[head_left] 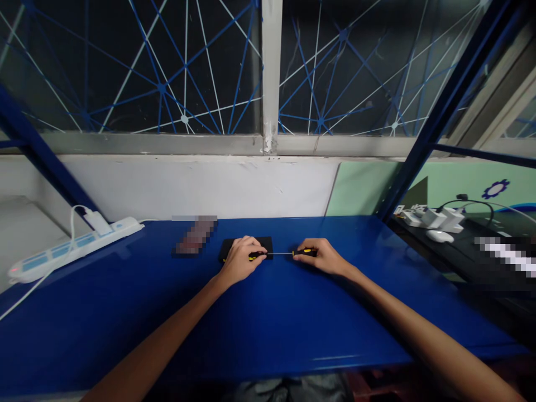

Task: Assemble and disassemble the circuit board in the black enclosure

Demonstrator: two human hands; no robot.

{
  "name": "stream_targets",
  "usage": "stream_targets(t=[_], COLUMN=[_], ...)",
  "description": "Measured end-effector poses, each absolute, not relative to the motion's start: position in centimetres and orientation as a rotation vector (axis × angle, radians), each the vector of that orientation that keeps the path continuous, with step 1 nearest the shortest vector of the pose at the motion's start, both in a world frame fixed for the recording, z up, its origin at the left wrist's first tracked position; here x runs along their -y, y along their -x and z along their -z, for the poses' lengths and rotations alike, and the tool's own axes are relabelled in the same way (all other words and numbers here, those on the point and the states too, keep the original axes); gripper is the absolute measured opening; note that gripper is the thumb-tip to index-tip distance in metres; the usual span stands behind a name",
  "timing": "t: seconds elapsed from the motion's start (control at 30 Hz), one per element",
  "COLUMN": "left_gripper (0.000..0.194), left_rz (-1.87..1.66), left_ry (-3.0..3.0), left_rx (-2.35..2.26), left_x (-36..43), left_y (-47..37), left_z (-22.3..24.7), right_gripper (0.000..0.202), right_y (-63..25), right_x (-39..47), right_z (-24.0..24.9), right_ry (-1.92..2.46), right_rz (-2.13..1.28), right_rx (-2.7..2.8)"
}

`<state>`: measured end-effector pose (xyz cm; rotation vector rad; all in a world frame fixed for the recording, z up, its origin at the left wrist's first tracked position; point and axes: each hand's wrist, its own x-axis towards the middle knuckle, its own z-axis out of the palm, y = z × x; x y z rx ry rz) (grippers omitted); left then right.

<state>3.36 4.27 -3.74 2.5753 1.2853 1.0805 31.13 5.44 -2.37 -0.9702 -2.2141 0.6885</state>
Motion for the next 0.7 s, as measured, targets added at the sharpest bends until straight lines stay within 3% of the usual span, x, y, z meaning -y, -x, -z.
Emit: stream_targets(t=[0.5, 0.7], left_gripper=[0.009, 0.072], left_rz=[-1.071, -0.698], left_ry=[-2.57, -2.721], left_rx=[-1.28, -1.464], left_x=[-4.5, -4.2], left_y=[-3.1, -2.8], left_z=[4.0, 3.8], right_gripper=[0.028, 0.031], right_y=[-31.1, -32.7], right_x=[-5.6, -6.8], right_z=[2.7, 2.5], right_ry=[1.0, 0.991], right_rz=[-0.667, -0.762], right_rx=[2.218, 2.212])
